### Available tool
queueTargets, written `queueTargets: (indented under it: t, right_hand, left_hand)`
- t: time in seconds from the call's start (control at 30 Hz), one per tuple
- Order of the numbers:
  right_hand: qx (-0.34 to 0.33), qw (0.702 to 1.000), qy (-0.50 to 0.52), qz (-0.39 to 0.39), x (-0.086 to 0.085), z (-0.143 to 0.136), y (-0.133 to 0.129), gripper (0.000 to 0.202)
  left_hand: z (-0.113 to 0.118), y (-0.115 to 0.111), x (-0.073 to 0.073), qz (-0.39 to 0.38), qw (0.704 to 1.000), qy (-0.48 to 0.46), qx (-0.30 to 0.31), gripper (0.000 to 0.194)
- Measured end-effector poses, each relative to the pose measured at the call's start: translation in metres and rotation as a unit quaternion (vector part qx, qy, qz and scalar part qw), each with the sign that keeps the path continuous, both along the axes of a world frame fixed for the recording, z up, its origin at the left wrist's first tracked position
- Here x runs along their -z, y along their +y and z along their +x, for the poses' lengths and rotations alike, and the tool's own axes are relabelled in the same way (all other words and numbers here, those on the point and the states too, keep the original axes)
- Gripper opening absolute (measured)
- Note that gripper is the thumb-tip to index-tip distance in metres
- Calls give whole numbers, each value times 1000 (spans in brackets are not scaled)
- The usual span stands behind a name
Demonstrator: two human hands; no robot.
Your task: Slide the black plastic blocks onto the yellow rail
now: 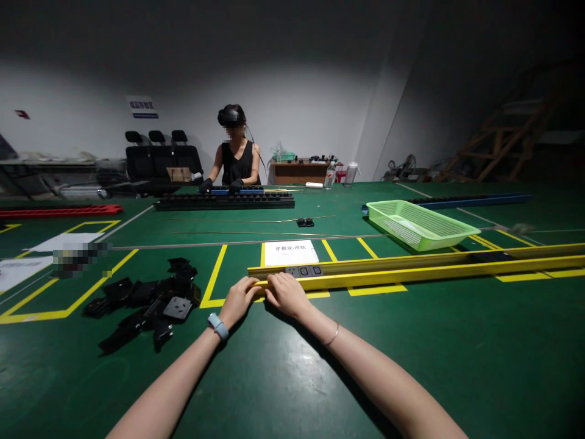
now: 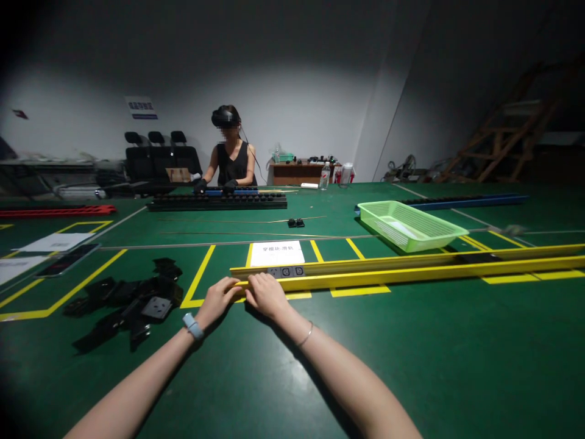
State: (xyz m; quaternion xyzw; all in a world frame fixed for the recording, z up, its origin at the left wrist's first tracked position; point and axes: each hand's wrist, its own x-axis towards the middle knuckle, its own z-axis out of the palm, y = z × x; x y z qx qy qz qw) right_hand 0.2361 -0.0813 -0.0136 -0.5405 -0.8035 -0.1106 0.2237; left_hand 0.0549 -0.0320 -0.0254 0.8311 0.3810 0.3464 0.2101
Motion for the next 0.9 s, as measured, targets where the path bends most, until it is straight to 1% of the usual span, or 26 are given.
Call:
queueTargets:
  t: [0.23, 0.9]
  right_hand:
    - [23, 1000, 12, 12, 1, -2, 1, 19]
    - [29, 999, 4, 17, 4, -1, 2, 18]
  left_hand:
    - [1, -1, 0, 9, 1000, -7, -5, 21]
    - [0, -1, 0, 26, 1000, 4, 1, 21]
